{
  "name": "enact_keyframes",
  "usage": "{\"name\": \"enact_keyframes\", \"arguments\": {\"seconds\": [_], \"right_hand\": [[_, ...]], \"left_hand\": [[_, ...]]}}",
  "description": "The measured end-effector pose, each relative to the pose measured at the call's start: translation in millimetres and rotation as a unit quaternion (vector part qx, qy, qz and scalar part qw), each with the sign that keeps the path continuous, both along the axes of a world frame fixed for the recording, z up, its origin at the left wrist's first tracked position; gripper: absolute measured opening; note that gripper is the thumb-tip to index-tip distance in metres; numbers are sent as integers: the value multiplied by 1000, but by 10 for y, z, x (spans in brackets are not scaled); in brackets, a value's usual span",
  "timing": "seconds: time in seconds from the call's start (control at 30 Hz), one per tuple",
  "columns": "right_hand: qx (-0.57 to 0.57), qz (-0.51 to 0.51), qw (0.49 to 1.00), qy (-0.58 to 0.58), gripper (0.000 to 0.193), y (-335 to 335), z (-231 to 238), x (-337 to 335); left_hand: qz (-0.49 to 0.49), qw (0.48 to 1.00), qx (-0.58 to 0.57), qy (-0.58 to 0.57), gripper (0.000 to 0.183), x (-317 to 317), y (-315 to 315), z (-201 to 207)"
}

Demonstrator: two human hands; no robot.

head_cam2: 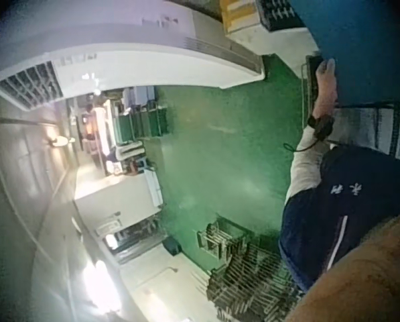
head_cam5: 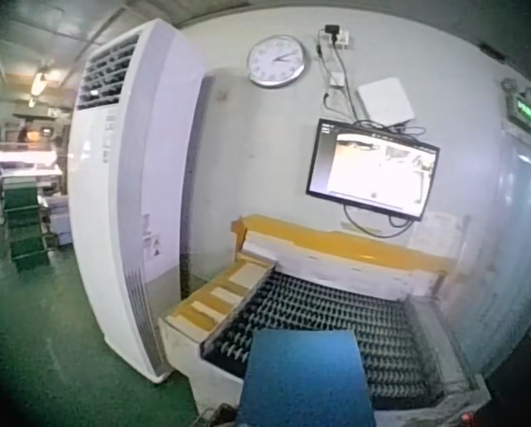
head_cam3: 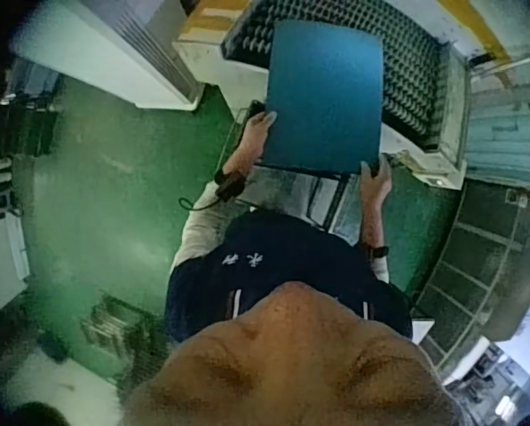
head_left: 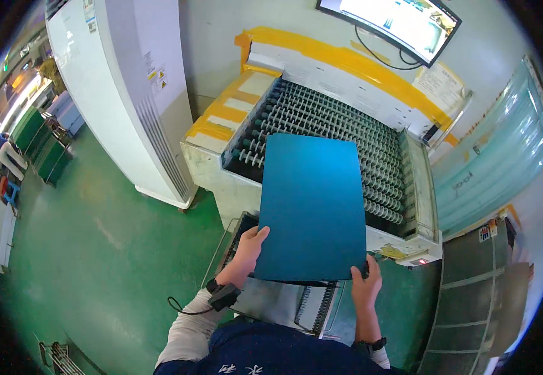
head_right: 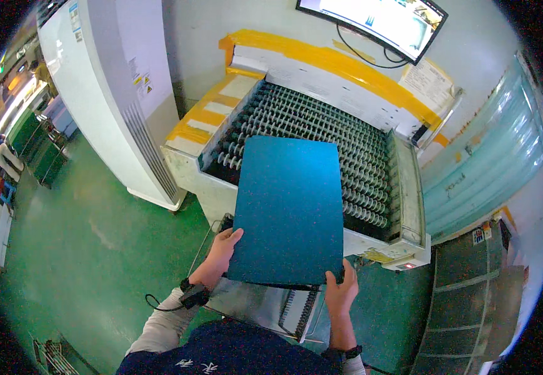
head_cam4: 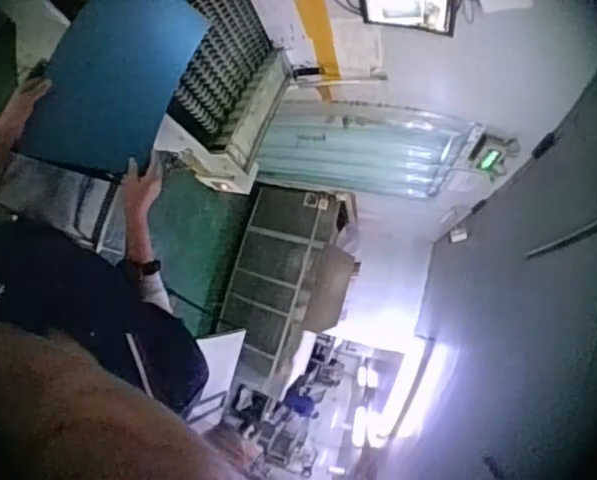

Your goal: Feeding metal sheets from a rack into an industrial processing machine and pressing a start button.

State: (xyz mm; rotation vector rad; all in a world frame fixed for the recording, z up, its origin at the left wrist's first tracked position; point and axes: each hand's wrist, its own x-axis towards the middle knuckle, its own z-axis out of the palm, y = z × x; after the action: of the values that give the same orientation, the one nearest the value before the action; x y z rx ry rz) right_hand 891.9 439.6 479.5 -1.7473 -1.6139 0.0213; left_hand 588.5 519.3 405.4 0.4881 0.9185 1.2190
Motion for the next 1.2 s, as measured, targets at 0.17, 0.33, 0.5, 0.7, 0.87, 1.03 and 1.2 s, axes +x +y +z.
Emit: {"name": "enact_keyframes", "arguments": {"seconds": [0.17, 0.33, 0.5, 0.7, 0.87, 1.03, 1.2], "right_hand": [[4, 3, 996, 94, 38, -68, 4, 77], [-97, 4, 774, 625, 31, 81, 210, 165], [-45, 21, 711, 701, 31, 424, 34, 789], [-73, 48, 736, 671, 34, 1083, -14, 1370], [15, -100, 995, 2, 54, 1521, 15, 1667], [-27, -28, 993, -113, 59, 1864, 156, 1096], [-80, -33, 977, -197, 61, 2285, 63, 1022]], "left_hand": [[-23, 1000, 3, -9, 28, 23, -49, 182], [-16, 999, -16, 33, 35, 1, 289, 149], [-30, 995, 48, 76, 39, -34, 998, 409], [23, 864, 232, 447, 42, -318, 2107, 793], [-14, 687, 230, 689, 53, 331, 1975, 974], [-30, 538, 297, 789, 61, 613, 1992, 683], [-55, 555, 285, 779, 64, 670, 2473, 735]]}}
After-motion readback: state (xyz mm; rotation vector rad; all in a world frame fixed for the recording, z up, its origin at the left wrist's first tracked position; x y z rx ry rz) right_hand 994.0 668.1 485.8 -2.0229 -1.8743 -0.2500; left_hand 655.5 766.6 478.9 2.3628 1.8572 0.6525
